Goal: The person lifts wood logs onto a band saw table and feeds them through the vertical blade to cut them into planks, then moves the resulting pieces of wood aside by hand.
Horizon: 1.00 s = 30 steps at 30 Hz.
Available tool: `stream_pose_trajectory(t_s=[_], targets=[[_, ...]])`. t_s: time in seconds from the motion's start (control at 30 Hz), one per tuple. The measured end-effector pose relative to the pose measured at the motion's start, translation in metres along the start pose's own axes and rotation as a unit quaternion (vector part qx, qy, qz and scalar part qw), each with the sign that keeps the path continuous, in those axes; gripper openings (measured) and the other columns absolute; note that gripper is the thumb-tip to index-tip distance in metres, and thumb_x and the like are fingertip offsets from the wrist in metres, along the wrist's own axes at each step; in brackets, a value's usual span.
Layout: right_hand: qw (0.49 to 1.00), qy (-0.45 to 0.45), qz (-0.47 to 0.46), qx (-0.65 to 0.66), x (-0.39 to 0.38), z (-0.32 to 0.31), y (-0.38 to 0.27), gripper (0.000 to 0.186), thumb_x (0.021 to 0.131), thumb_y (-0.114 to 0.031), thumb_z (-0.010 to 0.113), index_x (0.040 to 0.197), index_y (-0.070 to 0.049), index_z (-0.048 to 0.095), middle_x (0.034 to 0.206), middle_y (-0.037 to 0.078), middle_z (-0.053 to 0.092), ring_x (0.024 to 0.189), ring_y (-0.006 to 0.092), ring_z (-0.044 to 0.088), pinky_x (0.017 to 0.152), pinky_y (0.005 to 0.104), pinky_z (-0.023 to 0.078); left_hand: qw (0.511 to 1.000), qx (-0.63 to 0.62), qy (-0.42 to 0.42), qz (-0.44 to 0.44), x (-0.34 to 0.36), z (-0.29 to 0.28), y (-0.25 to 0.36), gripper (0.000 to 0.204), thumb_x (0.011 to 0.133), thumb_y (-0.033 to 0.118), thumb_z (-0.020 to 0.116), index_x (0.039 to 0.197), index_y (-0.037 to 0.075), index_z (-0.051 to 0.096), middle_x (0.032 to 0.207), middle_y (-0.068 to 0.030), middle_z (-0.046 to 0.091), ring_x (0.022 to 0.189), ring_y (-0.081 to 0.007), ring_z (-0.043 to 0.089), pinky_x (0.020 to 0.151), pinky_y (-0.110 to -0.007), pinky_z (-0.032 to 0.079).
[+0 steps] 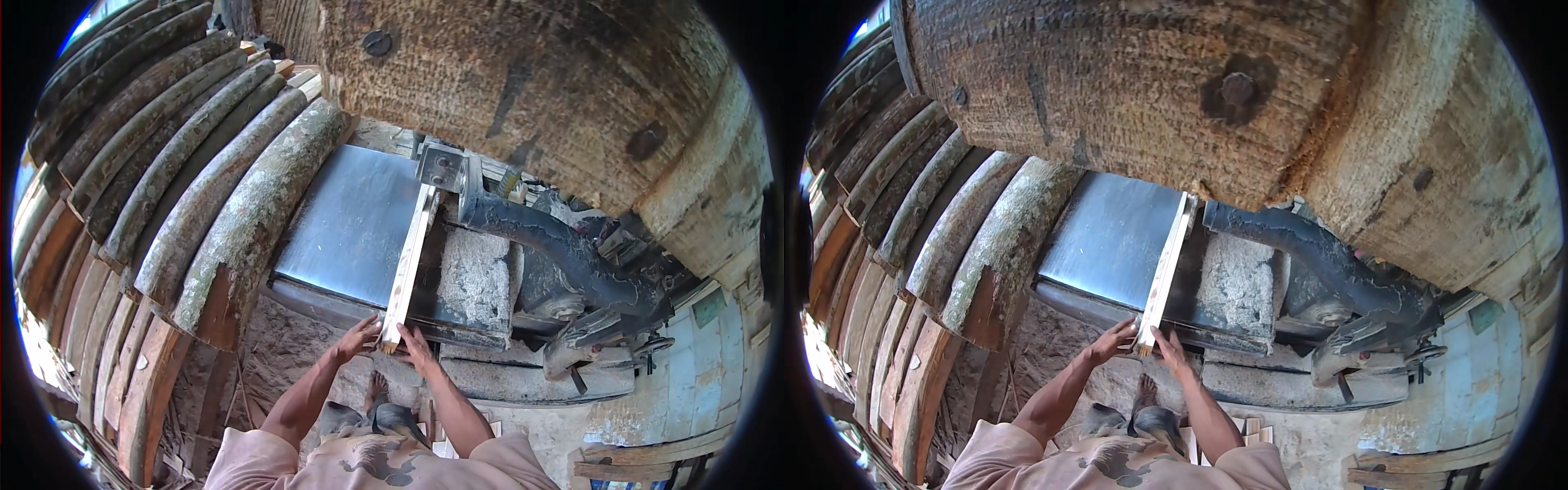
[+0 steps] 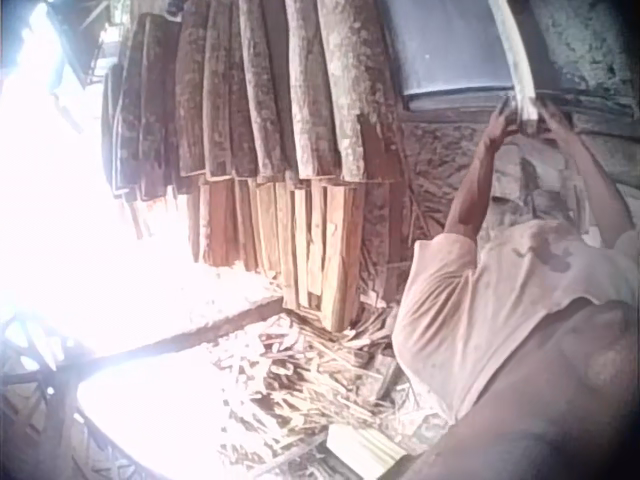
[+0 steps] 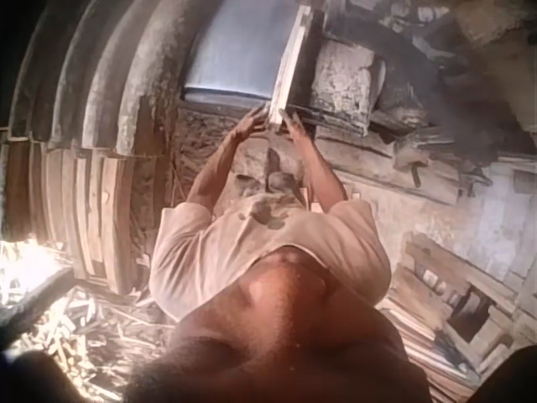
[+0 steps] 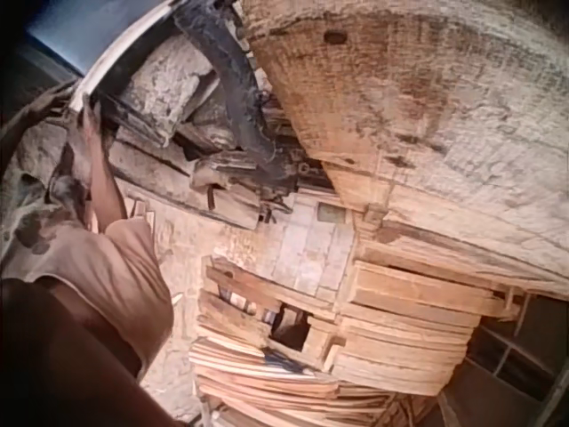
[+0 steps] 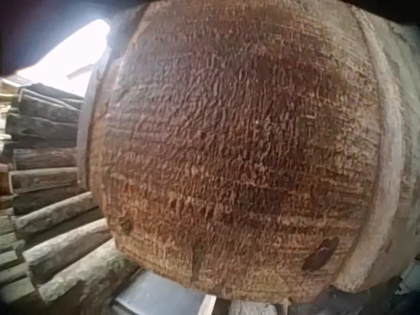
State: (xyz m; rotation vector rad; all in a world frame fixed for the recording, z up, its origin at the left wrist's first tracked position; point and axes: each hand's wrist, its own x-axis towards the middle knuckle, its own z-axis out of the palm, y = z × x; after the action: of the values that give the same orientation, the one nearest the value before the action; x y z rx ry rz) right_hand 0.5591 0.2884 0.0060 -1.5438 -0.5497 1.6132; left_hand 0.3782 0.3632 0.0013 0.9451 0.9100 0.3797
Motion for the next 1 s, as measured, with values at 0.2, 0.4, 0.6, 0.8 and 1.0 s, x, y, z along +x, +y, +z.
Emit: stream_pose_trajectory(t_s=[0.2,0.4,0.6,0.8,1.0], targets=[[0.997,-0.045,-0.046,0.037,-0.077,0.046,0.068,0.081,0.079,-0.051,0.059,0.139,-0.013,0.02,0.132,0.014,0.037,0.116,0.0279,0.043,0.085,0.0431,0.045,0.985,-0.056,-0.154,-0.052,-0.065,-0.003,-0.057,0.075,0.084,0.034,0.06,0.142,0.027,0.013,0.134,-0.0074,0.039,0.119,-0.0226,0.038,0.088,-0.042,0.038],[0.996,-0.034,-0.071,0.038,-0.151,0.08,0.132,0.08,0.08,-0.051,0.057,0.141,-0.014,0.018,0.128,0.017,0.042,0.111,0.0276,0.048,0.084,0.0384,0.047,0.983,-0.078,-0.152,-0.063,-0.15,0.004,-0.112,0.072,0.085,0.022,0.061,0.141,0.028,0.017,0.124,-0.0049,0.049,0.091,-0.0134,0.049,0.069,-0.028,0.042],[0.997,-0.016,-0.071,0.015,-0.231,0.112,0.188,0.075,0.082,-0.048,0.056,0.14,-0.014,0.022,0.123,0.017,0.047,0.109,0.0259,0.05,0.08,0.0356,0.05,0.987,-0.074,-0.129,-0.061,-0.236,0.01,-0.164,0.068,0.086,0.018,0.058,0.141,0.02,0.018,0.118,-0.0058,0.052,0.09,-0.0137,0.053,0.066,-0.028,0.044],[0.993,-0.027,-0.107,0.037,-0.3,0.137,0.261,0.075,0.083,-0.048,0.054,0.139,-0.008,0.022,0.125,0.02,0.044,0.104,0.0268,0.054,0.073,0.035,0.054,0.986,-0.066,-0.126,-0.088,-0.329,0.02,-0.214,0.067,0.085,0.023,0.061,0.139,0.023,0.023,0.116,-0.0061,0.053,0.092,-0.0137,0.051,0.07,-0.029,0.042],[0.992,-0.025,-0.121,0.012,-0.378,0.17,0.33,0.076,0.083,-0.052,0.05,0.139,-0.007,0.023,0.118,0.019,0.05,0.098,0.0252,0.057,0.07,0.0304,0.053,0.984,-0.075,-0.144,-0.07,-0.416,0.025,-0.271,0.07,0.084,0.024,0.062,0.14,0.019,0.021,0.124,-0.0075,0.047,0.106,-0.0204,0.049,0.082,-0.036,0.045]])
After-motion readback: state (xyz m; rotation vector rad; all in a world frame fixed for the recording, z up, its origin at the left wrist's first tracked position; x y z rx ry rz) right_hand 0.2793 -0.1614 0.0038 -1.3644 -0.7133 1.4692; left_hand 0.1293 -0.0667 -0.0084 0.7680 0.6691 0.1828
